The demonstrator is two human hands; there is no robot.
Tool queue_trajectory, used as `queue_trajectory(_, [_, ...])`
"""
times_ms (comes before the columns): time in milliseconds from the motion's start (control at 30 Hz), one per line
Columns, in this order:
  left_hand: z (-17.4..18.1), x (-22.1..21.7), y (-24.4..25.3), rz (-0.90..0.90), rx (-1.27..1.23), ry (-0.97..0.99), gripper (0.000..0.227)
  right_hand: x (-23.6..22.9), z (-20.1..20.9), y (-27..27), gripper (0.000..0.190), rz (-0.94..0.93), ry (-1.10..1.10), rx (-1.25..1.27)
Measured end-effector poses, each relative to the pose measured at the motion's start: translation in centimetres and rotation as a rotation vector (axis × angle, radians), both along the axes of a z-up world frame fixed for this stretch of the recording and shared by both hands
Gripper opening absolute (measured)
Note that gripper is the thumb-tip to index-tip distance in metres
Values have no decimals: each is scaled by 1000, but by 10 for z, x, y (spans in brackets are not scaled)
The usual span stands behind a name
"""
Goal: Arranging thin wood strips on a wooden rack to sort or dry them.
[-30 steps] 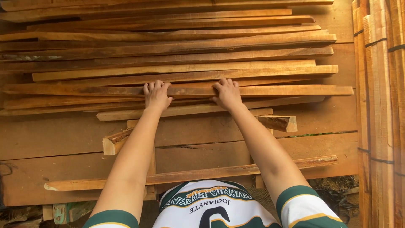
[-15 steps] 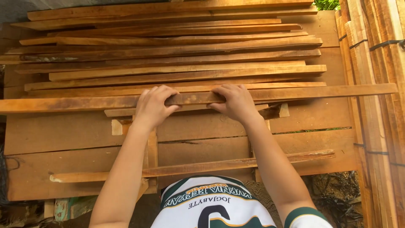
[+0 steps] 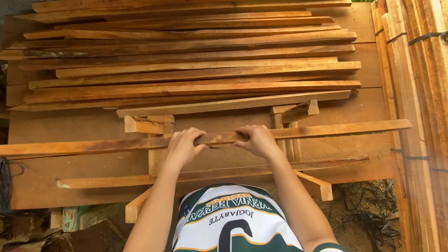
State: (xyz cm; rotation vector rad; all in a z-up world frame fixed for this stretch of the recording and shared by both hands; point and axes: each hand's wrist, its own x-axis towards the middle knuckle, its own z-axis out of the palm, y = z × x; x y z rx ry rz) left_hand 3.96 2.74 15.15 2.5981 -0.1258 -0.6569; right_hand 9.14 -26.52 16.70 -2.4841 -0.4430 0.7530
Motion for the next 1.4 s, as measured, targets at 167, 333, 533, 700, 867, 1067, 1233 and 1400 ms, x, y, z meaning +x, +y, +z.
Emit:
queue_trajectory(167, [-87, 2, -3, 90, 2, -90, 48, -1, -98, 6, 45, -17, -321, 49])
queue_trajectory(333, [-144, -2, -5, 134, 57, -66, 47, 2, -131, 8, 48, 1, -241, 0])
queue_trajectory(533, [-135, -8, 2, 185, 110, -15, 48, 8, -114, 12, 45, 6, -120, -37])
queue_trajectory(700, [-141, -32, 5, 174, 27, 99, 39, -17, -114, 6, 39, -1, 32, -86])
queue_trajectory(867, [-121, -86, -9, 109, 28, 195, 47, -67, -126, -9, 47, 54, 146, -171])
queue_trajectory(1067, [-92, -104, -15, 36, 64, 261, 65, -87, -98, -8, 55, 160, 117, -245])
queue_trajectory(1233, [-101, -89, -18, 31, 102, 382, 70, -76, -87, 1, 67, 159, 270, -343])
queue_trajectory(1400, [-114, -81, -15, -10, 159, 405, 69, -71, -101, 7, 71, 219, 167, -330])
